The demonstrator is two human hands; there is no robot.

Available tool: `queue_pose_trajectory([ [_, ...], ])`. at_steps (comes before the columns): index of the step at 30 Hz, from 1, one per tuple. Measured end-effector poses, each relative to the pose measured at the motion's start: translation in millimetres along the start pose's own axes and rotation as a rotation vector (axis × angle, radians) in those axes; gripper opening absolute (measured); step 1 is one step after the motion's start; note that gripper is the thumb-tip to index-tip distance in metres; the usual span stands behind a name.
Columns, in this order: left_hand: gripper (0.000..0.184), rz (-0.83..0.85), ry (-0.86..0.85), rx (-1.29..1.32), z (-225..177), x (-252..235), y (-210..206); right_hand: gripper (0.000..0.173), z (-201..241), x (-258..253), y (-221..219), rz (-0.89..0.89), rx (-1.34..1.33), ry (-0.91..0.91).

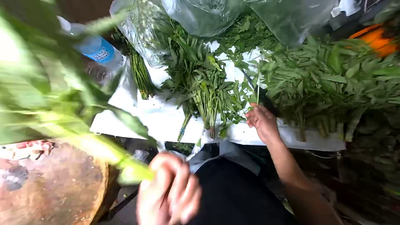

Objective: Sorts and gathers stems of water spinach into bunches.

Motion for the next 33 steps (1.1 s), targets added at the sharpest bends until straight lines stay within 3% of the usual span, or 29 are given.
queue_pose_trajectory([
  [2, 0.027, -0.149, 0.051, -0.015, 30, -13, 60, 0.036, -2, -2, 1, -0.083, 0.107, 0.044],
  [4, 0.028, -0.295, 0.115, -0.065, 52, -10, 102, 0.041, -4, -13, 18, -0.243, 0.425, 0.078],
  [6, 0.029, -0.382, 0.149, -0.066, 62, 1, 120, 0.062, 0, -22, 32, -0.26, 0.739, 0.078],
  [8, 0.03, -0.421, 0.139, -0.042, 65, 10, 127, 0.055, 11, -20, 11, -0.164, 0.827, 0.076],
  [10, 0.034, -0.45, 0.114, -0.06, 64, 14, 132, 0.046, 7, -14, -31, 0.082, 0.765, 0.033],
  [12, 0.037, -0.48, 0.088, -0.12, 59, 11, 133, 0.066, -9, -13, -81, 0.266, 0.763, -0.027],
  [14, 0.038, -0.519, 0.066, -0.182, 55, 6, 130, 0.103, -22, -13, -122, 0.298, 0.918, -0.058],
  [16, 0.038, -0.55, 0.046, -0.222, 51, 3, 127, 0.116, -28, -19, -146, 0.271, 1.008, -0.057],
  [19, 0.036, -0.558, 0.021, -0.217, 48, 5, 124, 0.107, -28, -29, -134, 0.3, 0.675, -0.062],
  [23, 0.035, -0.562, 0.003, -0.163, 53, 9, 131, 0.083, 0, -31, -76, 0.169, 0.19, -0.132],
  [28, 0.037, -0.583, 0.046, -0.129, 61, 0, 139, 0.052, 21, -27, -31, 0.02, 0.052, -0.347],
  [31, 0.037, -0.58, 0.058, -0.14, 61, -9, 138, 0.033, 20, -16, -19, 0.171, 0.099, -0.478],
  [32, 0.037, -0.579, 0.064, -0.148, 60, -11, 138, 0.031, 25, -11, -18, 0.228, 0.155, -0.464],
  [33, 0.038, -0.579, 0.069, -0.155, 60, -13, 137, 0.04, 34, -7, -15, 0.266, 0.244, -0.413],
])
Point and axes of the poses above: each hand's wrist, its own x-axis away from the middle knuckle, its own y-axis out of the back of the hand, z = x × y, the point moved 1 cm from there along -x, towards the middle knuckle, and after that the axes turned 2 degrees about z, right-handed, at the moved point
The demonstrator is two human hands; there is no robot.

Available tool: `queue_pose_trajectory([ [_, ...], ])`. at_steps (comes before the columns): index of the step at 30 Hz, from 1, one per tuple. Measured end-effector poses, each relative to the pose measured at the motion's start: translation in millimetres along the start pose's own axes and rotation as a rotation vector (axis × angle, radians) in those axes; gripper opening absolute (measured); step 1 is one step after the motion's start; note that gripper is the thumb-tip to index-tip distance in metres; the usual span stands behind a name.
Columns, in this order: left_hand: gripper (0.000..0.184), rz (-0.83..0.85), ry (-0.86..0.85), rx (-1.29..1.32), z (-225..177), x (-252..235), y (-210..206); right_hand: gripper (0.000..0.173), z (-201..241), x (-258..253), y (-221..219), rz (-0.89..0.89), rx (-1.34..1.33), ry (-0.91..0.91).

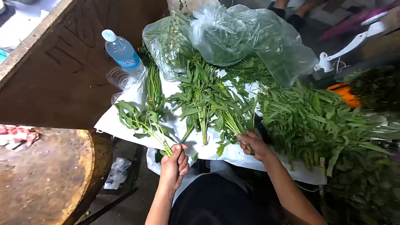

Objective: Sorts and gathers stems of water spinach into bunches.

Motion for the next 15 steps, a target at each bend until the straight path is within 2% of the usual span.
queue_pose_trajectory([
  [2, 0.037, 0.009, 0.004, -0.01, -3, 0, -1, 0.068, 21, 22, 14, -0.059, 0.173, 0.108],
  [3, 0.036, 0.013, 0.002, -0.015, -5, 0, -2, 0.074, 33, 34, 26, -0.087, 0.206, 0.164],
  [5, 0.034, 0.007, -0.006, -0.033, -9, 0, -2, 0.074, 53, 58, 51, -0.121, 0.17, 0.286],
  [7, 0.032, 0.0, -0.02, -0.056, -10, -1, -1, 0.063, 62, 73, 76, -0.098, 0.024, 0.413],
  [9, 0.032, 0.005, -0.03, -0.057, -10, -4, 0, 0.053, 66, 80, 94, -0.015, -0.147, 0.528],
  [11, 0.032, 0.02, -0.034, -0.043, -9, -7, -1, 0.054, 68, 80, 101, 0.081, -0.263, 0.608],
  [13, 0.031, 0.024, -0.03, -0.041, -7, -9, -3, 0.057, 69, 75, 95, 0.007, -0.136, 0.646],
  [15, 0.03, 0.023, -0.026, -0.049, -6, -8, -5, 0.064, 65, 60, 78, -0.199, 0.214, 0.573],
])
Point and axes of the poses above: each hand's wrist, its own x-axis away from the middle knuckle, its own y-axis out of the back of the hand, z = x × y, the point moved 1 cm from there along -x, towards the middle knuckle, and after that the axes turned 2 degrees about z, right-handed, at the moved point
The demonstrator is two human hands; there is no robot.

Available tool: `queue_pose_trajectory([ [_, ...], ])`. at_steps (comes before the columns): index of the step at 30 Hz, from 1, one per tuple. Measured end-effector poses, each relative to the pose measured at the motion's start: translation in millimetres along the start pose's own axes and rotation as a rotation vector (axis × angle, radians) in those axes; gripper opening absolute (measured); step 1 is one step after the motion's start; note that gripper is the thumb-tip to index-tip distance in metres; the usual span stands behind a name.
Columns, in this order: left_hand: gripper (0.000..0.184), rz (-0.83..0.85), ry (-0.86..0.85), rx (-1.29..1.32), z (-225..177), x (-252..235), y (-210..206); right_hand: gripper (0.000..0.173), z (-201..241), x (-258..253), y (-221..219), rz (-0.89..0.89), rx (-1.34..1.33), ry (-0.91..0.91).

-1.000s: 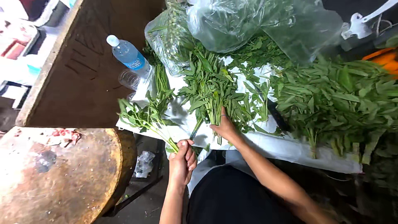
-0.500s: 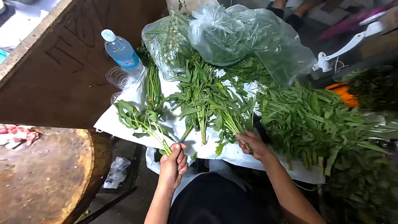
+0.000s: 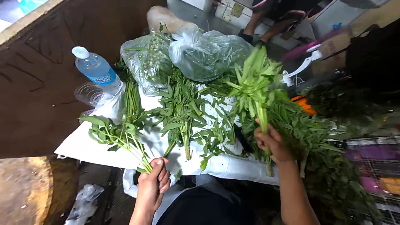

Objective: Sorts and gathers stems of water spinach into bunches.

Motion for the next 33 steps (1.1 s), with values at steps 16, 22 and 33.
queue_pose_trajectory([
  [16, 0.027, 0.005, 0.016, -0.045, 4, 6, 3, 0.033, -70, -5, -33, -0.25, -0.277, -0.001],
  [22, 0.029, 0.019, 0.0, -0.076, -4, 6, -1, 0.031, -83, -13, -36, -0.289, -0.345, -0.025],
  [33, 0.03, 0.205, 0.096, -0.305, 31, -14, -50, 0.031, -41, 7, -135, 0.26, -0.306, -0.04],
])
Point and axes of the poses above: each hand's wrist, its own x-axis away from the middle knuckle, its own y-axis out of the back of the hand, z = x × y, the point moved 1 cm from there along -x, towards the middle knuckle, and after that the axes turned 2 degrees about z, right-handed, at the moved point
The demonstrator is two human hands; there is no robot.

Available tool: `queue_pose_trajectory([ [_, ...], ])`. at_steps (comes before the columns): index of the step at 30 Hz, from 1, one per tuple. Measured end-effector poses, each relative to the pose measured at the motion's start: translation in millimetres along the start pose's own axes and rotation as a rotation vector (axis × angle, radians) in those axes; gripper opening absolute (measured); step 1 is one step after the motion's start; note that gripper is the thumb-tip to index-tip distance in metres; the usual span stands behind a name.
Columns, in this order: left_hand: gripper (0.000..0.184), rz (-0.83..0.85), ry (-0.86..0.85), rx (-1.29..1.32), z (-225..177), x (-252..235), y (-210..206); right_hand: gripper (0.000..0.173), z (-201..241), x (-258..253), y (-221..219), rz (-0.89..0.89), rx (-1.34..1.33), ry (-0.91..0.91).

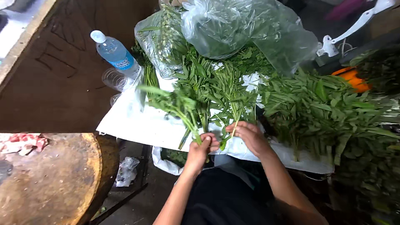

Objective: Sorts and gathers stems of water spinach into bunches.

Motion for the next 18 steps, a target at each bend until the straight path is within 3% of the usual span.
queue_pose_trajectory([
  [6, 0.022, 0.103, 0.158, 0.074, 13, 2, -9, 0.029, -4, -11, -46, 0.143, 0.249, -0.116],
  [9, 0.025, 0.094, 0.086, 0.258, 6, 3, 3, 0.032, -14, -28, -15, -0.135, 0.514, -0.124],
  [12, 0.027, 0.029, 0.021, 0.364, -12, 7, 9, 0.041, -54, -53, 26, -0.412, 0.807, -0.156],
  [18, 0.025, -0.029, -0.032, 0.447, -21, 5, 13, 0.053, -91, -70, 46, -0.43, 0.898, -0.239],
])
Point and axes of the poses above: each hand's wrist, its own x-axis away from the middle knuckle, its own y-axis out of the back of the hand, z = x × y, the point moved 1 cm from there along -x, towards the middle knuckle, and after that the axes turned 2 degrees about z, right-handed, at the moved point
